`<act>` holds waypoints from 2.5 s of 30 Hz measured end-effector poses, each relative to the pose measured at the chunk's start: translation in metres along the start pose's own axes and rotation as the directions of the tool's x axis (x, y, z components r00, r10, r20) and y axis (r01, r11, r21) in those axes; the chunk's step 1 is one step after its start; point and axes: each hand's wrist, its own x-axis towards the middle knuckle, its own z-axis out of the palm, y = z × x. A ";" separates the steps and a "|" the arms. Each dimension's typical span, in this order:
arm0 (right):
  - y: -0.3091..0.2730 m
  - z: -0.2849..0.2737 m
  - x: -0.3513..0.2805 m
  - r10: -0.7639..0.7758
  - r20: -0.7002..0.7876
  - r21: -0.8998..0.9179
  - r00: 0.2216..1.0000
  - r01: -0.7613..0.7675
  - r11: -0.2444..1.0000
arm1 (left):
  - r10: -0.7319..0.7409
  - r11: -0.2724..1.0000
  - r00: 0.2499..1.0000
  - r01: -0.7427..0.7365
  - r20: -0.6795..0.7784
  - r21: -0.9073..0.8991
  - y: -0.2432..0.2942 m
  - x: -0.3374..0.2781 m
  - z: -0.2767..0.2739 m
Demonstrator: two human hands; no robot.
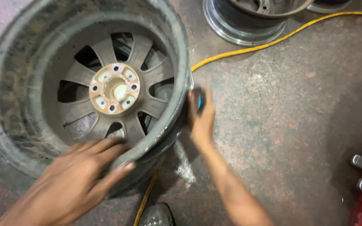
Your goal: The person scrubs the inner rim of a car wheel with a blue sponge, then removes the tire from the rim. The person proceeds to scrub the outer surface of the bare metal wheel rim with the same sponge, rotating the wheel to clean different sections.
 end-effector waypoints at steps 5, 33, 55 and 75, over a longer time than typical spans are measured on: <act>0.002 0.016 -0.009 0.047 -0.089 0.040 0.995 -0.044 0.998 | -0.249 0.904 0.931 0.322 -0.266 0.281 0.016 -0.015 0.028; 0.042 -0.008 -0.021 -0.268 0.022 -0.244 0.963 0.265 0.933 | -0.097 0.920 0.990 0.049 -0.104 -0.389 0.028 0.042 0.003; 0.033 -0.008 0.004 -0.302 0.027 -0.391 0.953 0.288 0.874 | 0.056 0.942 0.951 -0.151 -0.303 -0.300 0.045 0.042 -0.016; 0.023 0.016 0.098 -0.391 0.155 -0.477 0.907 0.415 0.774 | -0.047 0.932 0.981 -0.024 -0.187 -0.361 0.043 0.036 -0.017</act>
